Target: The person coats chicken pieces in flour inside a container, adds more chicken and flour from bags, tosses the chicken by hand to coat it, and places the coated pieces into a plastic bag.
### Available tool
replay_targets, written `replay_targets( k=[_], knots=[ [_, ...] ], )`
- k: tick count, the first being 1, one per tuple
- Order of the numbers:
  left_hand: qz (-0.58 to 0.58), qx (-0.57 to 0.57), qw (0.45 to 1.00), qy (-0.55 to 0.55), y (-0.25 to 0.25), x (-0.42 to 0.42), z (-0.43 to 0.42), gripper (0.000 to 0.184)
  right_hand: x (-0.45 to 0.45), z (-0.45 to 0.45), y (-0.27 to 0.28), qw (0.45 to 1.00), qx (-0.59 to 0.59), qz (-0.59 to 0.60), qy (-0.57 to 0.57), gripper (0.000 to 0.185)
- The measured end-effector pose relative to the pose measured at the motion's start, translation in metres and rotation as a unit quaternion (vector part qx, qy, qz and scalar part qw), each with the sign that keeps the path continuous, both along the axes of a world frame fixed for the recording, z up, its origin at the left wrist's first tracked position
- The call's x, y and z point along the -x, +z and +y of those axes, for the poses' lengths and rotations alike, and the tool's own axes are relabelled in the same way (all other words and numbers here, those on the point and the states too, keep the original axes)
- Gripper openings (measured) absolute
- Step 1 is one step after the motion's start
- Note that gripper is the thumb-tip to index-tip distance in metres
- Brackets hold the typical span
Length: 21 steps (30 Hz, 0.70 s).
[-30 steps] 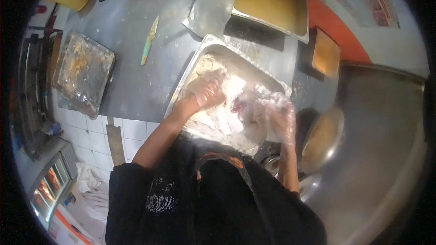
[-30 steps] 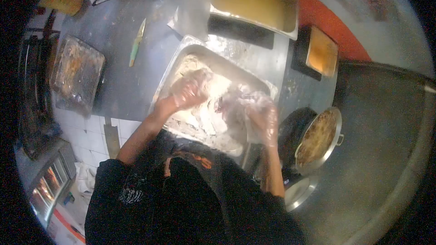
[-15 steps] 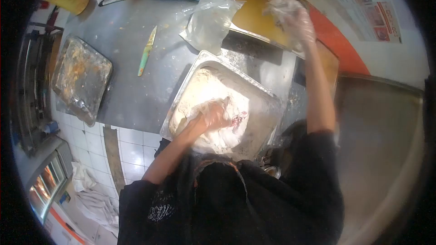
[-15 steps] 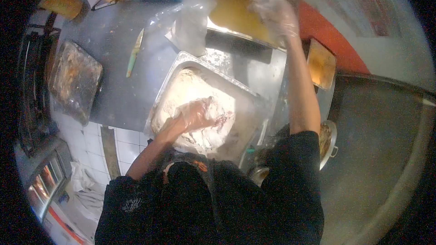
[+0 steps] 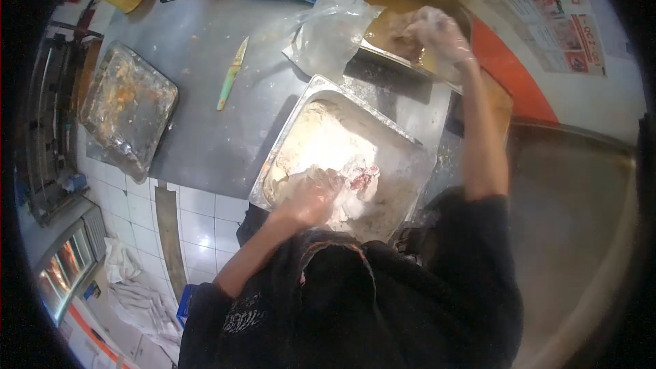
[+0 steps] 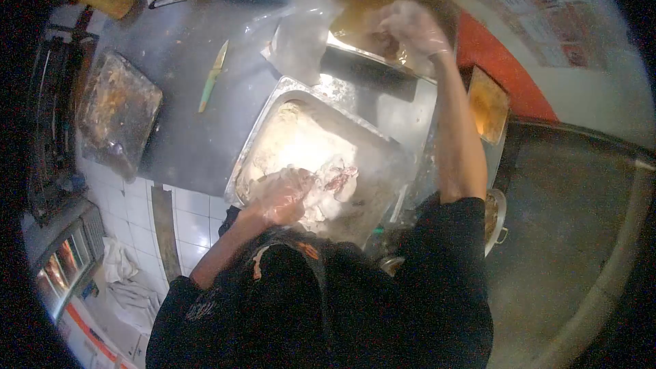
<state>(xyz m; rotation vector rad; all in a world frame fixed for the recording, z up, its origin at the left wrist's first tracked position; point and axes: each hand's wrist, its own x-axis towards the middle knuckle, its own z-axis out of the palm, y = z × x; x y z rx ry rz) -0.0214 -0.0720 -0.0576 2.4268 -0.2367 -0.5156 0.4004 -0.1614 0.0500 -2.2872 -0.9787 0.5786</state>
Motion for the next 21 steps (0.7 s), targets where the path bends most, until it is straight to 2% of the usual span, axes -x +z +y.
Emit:
replay_targets(
  k=[1,3,4,5,6,9,12,14,15,16,18,21],
  knots=[
    [0.090,0.025,0.996,0.007,0.018,-0.005,0.006,0.059,0.015,0.001,0.030,0.999,-0.036,0.018,-0.003,0.029],
    [0.265,0.074,0.961,0.022,0.071,-0.027,0.024,0.060,0.029,-0.005,0.053,0.988,-0.130,0.062,-0.050,0.022],
    [0.272,0.066,0.960,0.021,0.076,-0.029,0.026,0.060,0.035,-0.008,0.063,0.978,-0.178,0.083,-0.072,0.019],
    [0.279,0.058,0.958,0.019,0.080,-0.029,0.027,0.060,0.047,-0.003,0.072,0.980,-0.174,-0.035,-0.092,0.022],
    [0.285,0.050,0.957,0.018,0.082,-0.030,0.028,0.060,0.056,0.004,0.077,0.980,-0.162,0.006,-0.118,0.023],
    [0.253,0.037,0.967,0.002,0.070,-0.020,0.028,0.060,0.066,0.014,0.076,0.969,-0.104,0.126,-0.187,0.027],
    [0.051,0.017,0.998,0.037,0.045,0.000,0.024,0.056,0.060,0.003,0.056,0.980,-0.065,-0.051,-0.181,0.024],
    [0.123,0.034,0.990,0.054,0.074,-0.007,0.038,0.056,0.061,-0.004,0.052,0.961,-0.187,0.101,-0.179,0.022],
    [0.166,0.046,0.983,0.058,0.085,-0.004,0.041,0.056,0.068,-0.014,0.050,0.945,-0.252,0.123,-0.170,0.022],
    [0.123,0.076,0.986,0.082,0.079,0.003,0.041,0.056,0.075,-0.023,0.048,0.925,-0.314,0.146,-0.158,0.023],
    [0.035,0.137,0.982,0.127,0.056,0.020,0.041,0.055,0.095,-0.042,0.063,0.903,-0.364,0.182,-0.141,0.024],
    [-0.165,0.116,0.972,0.122,0.040,0.039,0.040,0.056,0.142,-0.051,0.082,0.876,-0.377,0.280,-0.113,0.026]
  ],
)
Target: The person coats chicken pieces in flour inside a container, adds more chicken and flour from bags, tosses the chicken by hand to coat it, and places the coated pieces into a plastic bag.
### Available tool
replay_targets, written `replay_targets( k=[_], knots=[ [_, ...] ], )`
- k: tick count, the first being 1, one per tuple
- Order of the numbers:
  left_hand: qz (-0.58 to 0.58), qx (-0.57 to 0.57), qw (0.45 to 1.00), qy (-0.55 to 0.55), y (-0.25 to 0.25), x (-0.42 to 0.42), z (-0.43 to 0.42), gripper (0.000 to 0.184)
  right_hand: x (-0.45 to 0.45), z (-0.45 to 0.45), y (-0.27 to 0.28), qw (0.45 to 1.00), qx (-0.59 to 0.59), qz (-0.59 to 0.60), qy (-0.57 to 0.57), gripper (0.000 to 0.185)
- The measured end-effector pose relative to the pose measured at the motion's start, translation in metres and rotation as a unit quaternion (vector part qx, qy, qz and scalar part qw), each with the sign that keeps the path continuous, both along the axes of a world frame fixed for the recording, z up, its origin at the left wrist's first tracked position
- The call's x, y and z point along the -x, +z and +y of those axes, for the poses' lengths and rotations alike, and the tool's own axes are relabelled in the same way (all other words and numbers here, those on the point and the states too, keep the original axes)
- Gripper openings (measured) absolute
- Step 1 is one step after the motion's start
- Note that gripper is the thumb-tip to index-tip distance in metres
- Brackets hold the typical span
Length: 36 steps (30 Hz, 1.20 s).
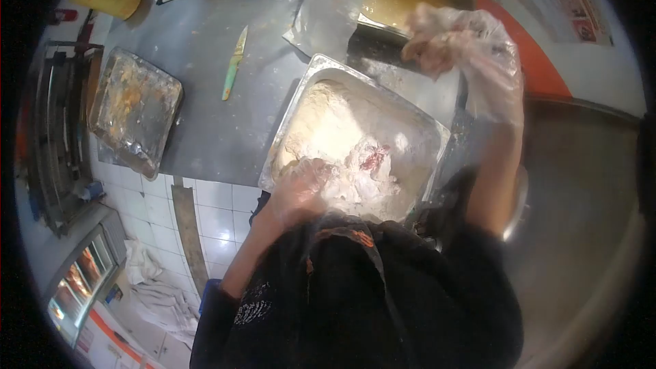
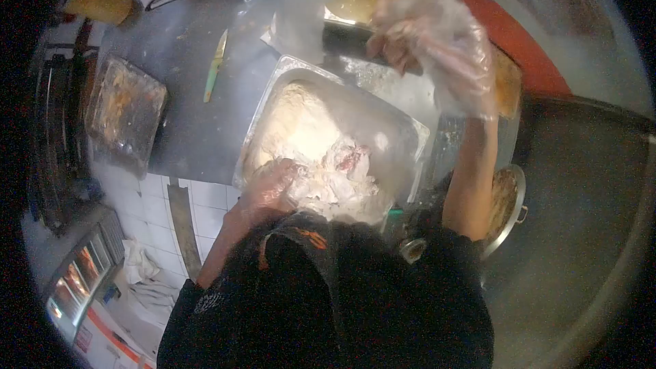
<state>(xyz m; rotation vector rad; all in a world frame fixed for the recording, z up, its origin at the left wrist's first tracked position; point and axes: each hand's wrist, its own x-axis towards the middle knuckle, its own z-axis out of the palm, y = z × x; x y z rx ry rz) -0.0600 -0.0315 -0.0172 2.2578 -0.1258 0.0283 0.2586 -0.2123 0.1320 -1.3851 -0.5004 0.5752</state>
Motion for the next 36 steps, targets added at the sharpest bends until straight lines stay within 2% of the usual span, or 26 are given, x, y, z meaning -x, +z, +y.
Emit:
replay_targets(
  k=[3,5,6,7,8,10,11,12,14,17,18,20,21,23,26,27,29,31,33,34,36],
  knots=[
    [-0.033,-0.009,0.999,-0.024,-0.010,0.005,0.003,0.065,0.040,0.013,-0.002,0.986,-0.029,0.151,0.071,0.028],
    [0.052,0.043,0.998,-0.001,-0.007,0.004,0.001,0.057,0.058,0.021,-0.018,0.984,0.041,0.142,0.096,0.029],
    [0.089,0.067,0.994,-0.001,-0.002,0.003,0.001,0.055,0.062,0.018,-0.033,0.976,0.185,-0.037,0.111,0.030],
    [0.126,0.090,0.988,0.002,0.003,0.001,0.000,0.053,0.068,0.015,-0.047,0.915,0.325,-0.211,0.111,0.032],
    [0.156,0.114,0.981,-0.001,0.018,-0.009,0.004,0.053,0.070,0.013,-0.057,0.803,0.448,-0.375,0.114,0.034],
    [0.125,0.114,0.985,0.044,0.026,-0.013,0.004,0.054,0.081,0.005,-0.057,0.845,0.474,-0.233,0.090,0.039],
    [0.064,0.089,0.990,0.090,0.025,-0.012,0.004,0.057,0.088,0.002,-0.058,0.858,0.482,-0.159,0.078,0.042],
    [0.001,0.065,0.989,0.136,0.024,-0.012,0.003,0.059,0.095,-0.010,-0.070,0.834,0.515,-0.150,0.128,0.045],
    [0.055,0.117,0.980,0.149,0.036,-0.024,0.007,0.063,0.112,-0.045,-0.116,0.776,0.575,-0.130,0.226,0.052],
    [0.260,0.105,0.943,0.182,0.056,-0.049,0.005,0.074,0.139,-0.047,-0.153,0.738,0.652,-0.077,0.153,0.058],
    [0.344,0.082,0.915,0.195,0.058,-0.054,0.004,0.078,0.142,-0.051,-0.158,0.754,0.636,-0.079,0.143,0.059],
    [0.313,0.080,0.925,0.200,0.052,-0.057,0.005,0.078,0.145,-0.053,-0.159,0.786,0.601,-0.084,0.123,0.061],
    [0.298,0.079,0.930,0.200,0.048,-0.055,0.004,0.077,0.145,-0.054,-0.158,0.773,0.613,-0.055,0.153,0.060],
    [0.249,0.164,0.936,0.186,0.041,-0.054,0.006,0.073,0.139,-0.050,-0.138,0.743,0.635,0.002,0.210,0.060],
    [0.172,0.304,0.918,0.189,0.023,-0.052,0.005,0.065,0.143,-0.059,-0.121,0.748,0.629,-0.070,0.201,0.060],
    [0.144,0.352,0.904,0.193,0.019,-0.052,0.005,0.063,0.146,-0.059,-0.107,0.770,0.615,-0.054,0.164,0.058],
    [0.169,0.335,0.903,0.210,0.025,-0.054,0.004,0.063,0.152,-0.047,-0.059,0.807,0.584,-0.024,0.089,0.055],
    [0.193,0.310,0.907,0.210,0.023,-0.052,0.005,0.064,0.167,-0.071,-0.098,0.881,0.471,-0.030,-0.018,0.046],
    [0.216,0.275,0.918,0.188,0.012,-0.049,0.009,0.068,0.172,-0.072,-0.112,0.881,0.472,-0.022,-0.019,0.038],
    [0.225,0.268,0.916,0.195,0.012,-0.049,0.009,0.068,0.166,-0.061,-0.110,0.846,0.531,-0.012,0.034,0.034],
    [0.244,0.256,0.912,0.206,0.013,-0.051,0.006,0.068,0.156,-0.056,-0.121,0.785,0.605,-0.081,0.108,0.031]
  ],
)
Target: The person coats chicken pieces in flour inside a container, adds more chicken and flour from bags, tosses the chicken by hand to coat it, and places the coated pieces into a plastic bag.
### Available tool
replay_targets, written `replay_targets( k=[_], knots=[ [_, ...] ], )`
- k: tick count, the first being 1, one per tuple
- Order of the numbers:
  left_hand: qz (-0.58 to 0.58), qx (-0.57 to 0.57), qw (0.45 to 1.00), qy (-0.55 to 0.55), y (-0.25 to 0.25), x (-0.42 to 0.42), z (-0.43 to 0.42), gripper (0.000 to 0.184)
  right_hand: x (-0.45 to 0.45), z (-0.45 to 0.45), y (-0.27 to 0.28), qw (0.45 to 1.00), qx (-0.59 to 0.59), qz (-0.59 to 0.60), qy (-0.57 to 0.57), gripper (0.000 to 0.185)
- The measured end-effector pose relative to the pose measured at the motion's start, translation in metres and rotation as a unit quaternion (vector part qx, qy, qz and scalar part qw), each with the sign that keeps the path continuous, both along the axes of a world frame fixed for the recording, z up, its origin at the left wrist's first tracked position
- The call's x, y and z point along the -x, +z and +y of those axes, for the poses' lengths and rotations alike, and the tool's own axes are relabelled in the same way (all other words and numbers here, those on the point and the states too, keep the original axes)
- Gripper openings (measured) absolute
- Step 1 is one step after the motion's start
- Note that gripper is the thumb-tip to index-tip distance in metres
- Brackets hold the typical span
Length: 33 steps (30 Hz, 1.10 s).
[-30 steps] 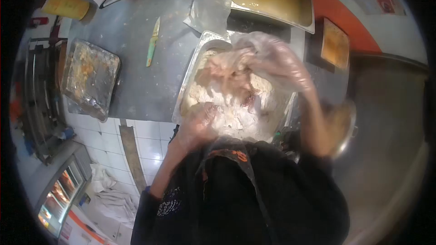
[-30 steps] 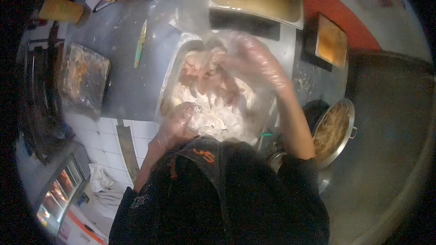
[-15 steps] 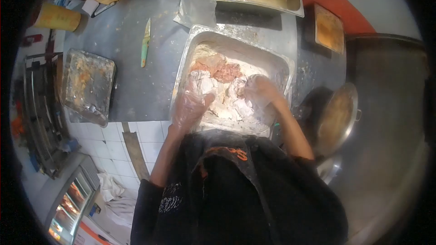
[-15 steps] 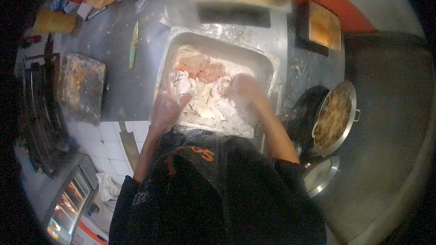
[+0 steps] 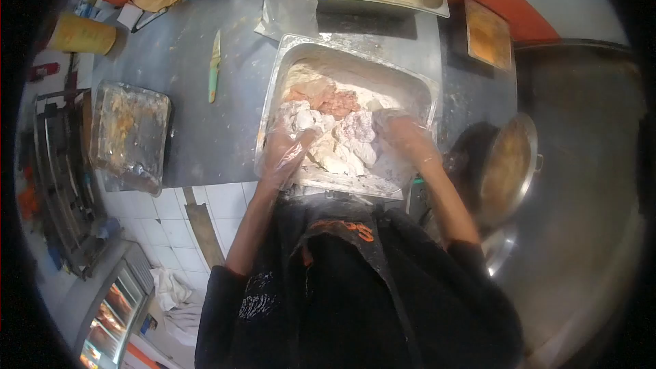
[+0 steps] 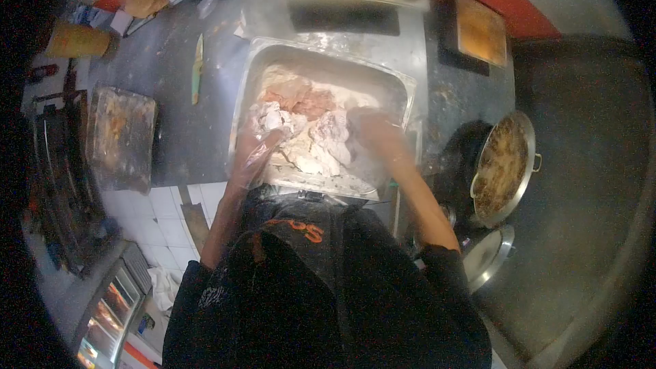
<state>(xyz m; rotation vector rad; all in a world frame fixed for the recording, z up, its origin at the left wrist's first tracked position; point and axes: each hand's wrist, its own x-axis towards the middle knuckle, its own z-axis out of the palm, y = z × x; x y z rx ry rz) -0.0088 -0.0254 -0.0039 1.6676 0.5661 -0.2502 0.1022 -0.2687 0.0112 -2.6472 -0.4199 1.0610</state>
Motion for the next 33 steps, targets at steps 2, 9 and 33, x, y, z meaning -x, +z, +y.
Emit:
replay_targets(
  k=[2,9,33],
  knots=[
    [-0.018,0.004,1.000,0.025,-0.007,0.002,-0.002,0.068,-0.003,-0.003,-0.028,0.984,0.037,-0.100,0.141,0.031],
    [-0.015,-0.040,0.999,-0.026,-0.014,0.002,0.004,0.067,-0.013,-0.010,-0.024,0.959,-0.044,-0.087,0.267,0.038],
    [0.055,-0.017,0.998,-0.007,-0.002,0.004,0.003,0.078,-0.256,0.043,0.084,0.930,-0.104,-0.340,0.096,0.023]
  ],
)
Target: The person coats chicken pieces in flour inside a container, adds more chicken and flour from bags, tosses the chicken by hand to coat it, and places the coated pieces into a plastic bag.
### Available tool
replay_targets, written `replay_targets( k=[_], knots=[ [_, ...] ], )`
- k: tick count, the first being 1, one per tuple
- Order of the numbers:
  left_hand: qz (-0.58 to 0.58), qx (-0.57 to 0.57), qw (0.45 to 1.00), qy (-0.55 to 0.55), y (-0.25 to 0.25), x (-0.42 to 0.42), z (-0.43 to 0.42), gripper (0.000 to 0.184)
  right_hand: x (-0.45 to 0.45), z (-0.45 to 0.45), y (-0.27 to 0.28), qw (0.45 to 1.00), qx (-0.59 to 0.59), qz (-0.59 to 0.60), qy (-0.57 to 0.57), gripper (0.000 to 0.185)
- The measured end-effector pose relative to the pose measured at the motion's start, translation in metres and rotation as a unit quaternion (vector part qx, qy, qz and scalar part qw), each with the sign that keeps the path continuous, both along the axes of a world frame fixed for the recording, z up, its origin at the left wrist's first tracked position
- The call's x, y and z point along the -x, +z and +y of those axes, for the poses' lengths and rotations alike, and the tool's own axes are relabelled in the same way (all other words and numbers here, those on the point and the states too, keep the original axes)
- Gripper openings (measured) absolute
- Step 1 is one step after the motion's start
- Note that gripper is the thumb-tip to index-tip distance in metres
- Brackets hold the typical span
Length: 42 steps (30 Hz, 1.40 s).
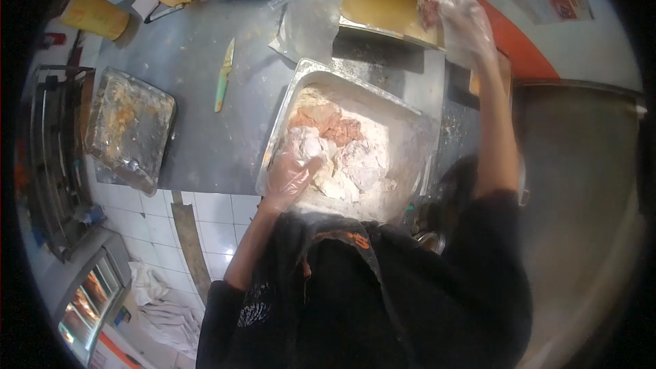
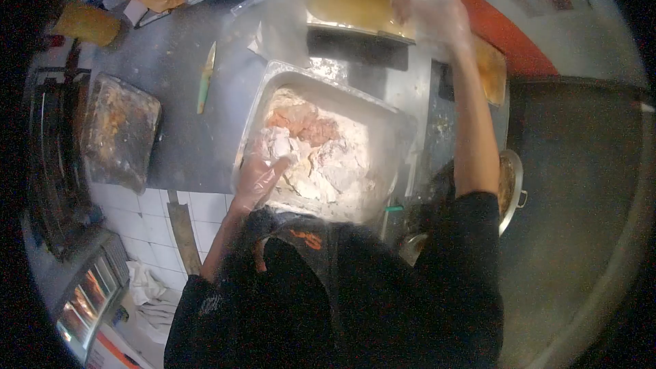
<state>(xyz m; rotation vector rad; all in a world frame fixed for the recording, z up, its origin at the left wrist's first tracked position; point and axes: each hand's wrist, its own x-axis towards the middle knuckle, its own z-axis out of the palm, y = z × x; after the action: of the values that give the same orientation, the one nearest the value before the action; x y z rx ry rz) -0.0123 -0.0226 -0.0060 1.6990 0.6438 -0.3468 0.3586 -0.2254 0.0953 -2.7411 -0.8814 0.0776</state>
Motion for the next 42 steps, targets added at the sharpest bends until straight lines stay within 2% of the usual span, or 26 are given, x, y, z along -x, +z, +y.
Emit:
replay_targets(
  k=[1,4,5,7,8,9,10,12,14,16,18,21,25,26,27,28,29,30,31,33,35,36,37,39,41,42],
  knots=[
    [-0.029,-0.039,0.999,-0.020,0.004,0.000,0.000,0.069,-0.032,0.006,-0.021,0.998,0.053,-0.021,-0.036,0.021],
    [-0.109,0.000,0.991,-0.079,-0.007,0.005,0.002,0.062,-0.091,0.011,-0.117,0.982,-0.167,0.070,-0.055,0.033],
    [-0.088,-0.148,0.974,-0.150,-0.010,0.008,-0.002,0.062,-0.097,0.013,-0.142,0.962,-0.236,0.111,-0.077,0.033],
    [-0.045,-0.160,0.975,-0.150,-0.006,0.004,-0.011,0.061,-0.113,0.013,-0.197,0.985,-0.167,0.039,-0.027,0.033],
    [-0.024,-0.165,0.974,-0.151,-0.005,0.004,-0.013,0.061,-0.125,0.012,-0.225,0.996,-0.026,-0.077,0.047,0.034],
    [-0.063,-0.127,0.980,-0.139,-0.020,0.010,-0.017,0.065,-0.138,0.013,-0.242,0.986,0.034,-0.123,0.104,0.033],
    [-0.069,-0.162,0.966,-0.191,-0.013,0.004,-0.015,0.066,-0.151,0.014,-0.258,0.968,0.087,-0.173,0.160,0.033],
    [-0.084,-0.225,0.925,-0.294,0.009,-0.014,-0.018,0.067,-0.125,0.028,-0.213,0.968,0.151,-0.136,0.149,0.028],
    [-0.140,-0.058,0.975,-0.165,-0.057,0.008,-0.054,0.062,-0.108,0.038,-0.161,0.976,0.140,-0.113,0.121,0.024],
    [-0.189,-0.022,0.975,-0.114,-0.075,0.009,-0.070,0.055,-0.100,0.035,-0.119,0.987,0.077,-0.107,0.090,0.021],
    [-0.234,-0.116,0.954,-0.147,-0.056,-0.012,-0.071,0.047,-0.088,0.027,-0.088,0.996,-0.003,-0.085,0.039,0.021],
    [-0.197,-0.218,0.934,-0.204,-0.051,-0.042,-0.074,0.037,-0.034,0.032,-0.031,0.993,-0.087,0.005,-0.074,0.027],
    [-0.158,-0.257,0.924,-0.235,-0.042,-0.057,-0.083,0.026,0.018,0.025,0.013,0.965,-0.144,0.101,-0.196,0.029],
    [-0.131,-0.272,0.913,-0.274,-0.033,-0.061,-0.084,0.022,0.018,0.011,0.012,0.995,-0.055,-0.043,-0.069,0.029],
    [-0.105,-0.286,0.899,-0.314,-0.028,-0.062,-0.085,0.019,0.015,-0.014,0.010,0.980,0.039,-0.185,0.059,0.029],
    [-0.101,-0.290,0.894,-0.327,-0.035,-0.063,-0.087,0.018,0.016,-0.031,0.010,0.921,0.132,-0.318,0.185,0.029],
    [-0.097,-0.295,0.888,-0.340,-0.048,-0.063,-0.089,0.018,0.040,-0.031,0.023,0.992,-0.081,-0.029,0.090,0.028],
    [-0.094,-0.300,0.882,-0.352,-0.055,-0.064,-0.089,0.018,0.075,-0.025,0.041,0.963,-0.205,0.176,0.022,0.027],
    [-0.095,-0.296,0.890,-0.334,-0.056,-0.065,-0.088,0.017,0.109,-0.019,0.059,0.876,-0.336,0.337,-0.081,0.026],
    [-0.097,-0.288,0.904,-0.301,-0.055,-0.066,-0.086,0.016,0.146,-0.024,0.067,0.771,-0.369,0.494,-0.158,0.021],
    [-0.121,-0.304,0.880,-0.345,-0.054,-0.065,-0.085,0.015,0.159,-0.055,0.034,0.854,-0.208,0.455,-0.146,0.020],
    [-0.132,-0.311,0.867,-0.367,-0.054,-0.065,-0.085,0.014,0.167,-0.073,0.007,0.943,-0.051,0.309,-0.115,0.020],
    [-0.112,-0.288,0.881,-0.359,-0.056,-0.065,-0.087,0.013,0.177,-0.080,-0.009,0.977,0.025,0.212,-0.025,0.023],
    [-0.070,-0.245,0.907,-0.335,-0.062,-0.068,-0.087,0.013,0.204,-0.094,-0.049,0.969,0.014,0.246,-0.014,0.026],
    [-0.098,-0.236,0.893,-0.370,-0.050,-0.066,-0.078,0.030,0.224,-0.082,-0.060,0.927,-0.034,0.374,0.001,0.029],
    [-0.111,-0.229,0.885,-0.390,-0.046,-0.062,-0.073,0.040,0.232,-0.072,-0.062,0.925,0.008,0.369,0.094,0.033]
  ],
)
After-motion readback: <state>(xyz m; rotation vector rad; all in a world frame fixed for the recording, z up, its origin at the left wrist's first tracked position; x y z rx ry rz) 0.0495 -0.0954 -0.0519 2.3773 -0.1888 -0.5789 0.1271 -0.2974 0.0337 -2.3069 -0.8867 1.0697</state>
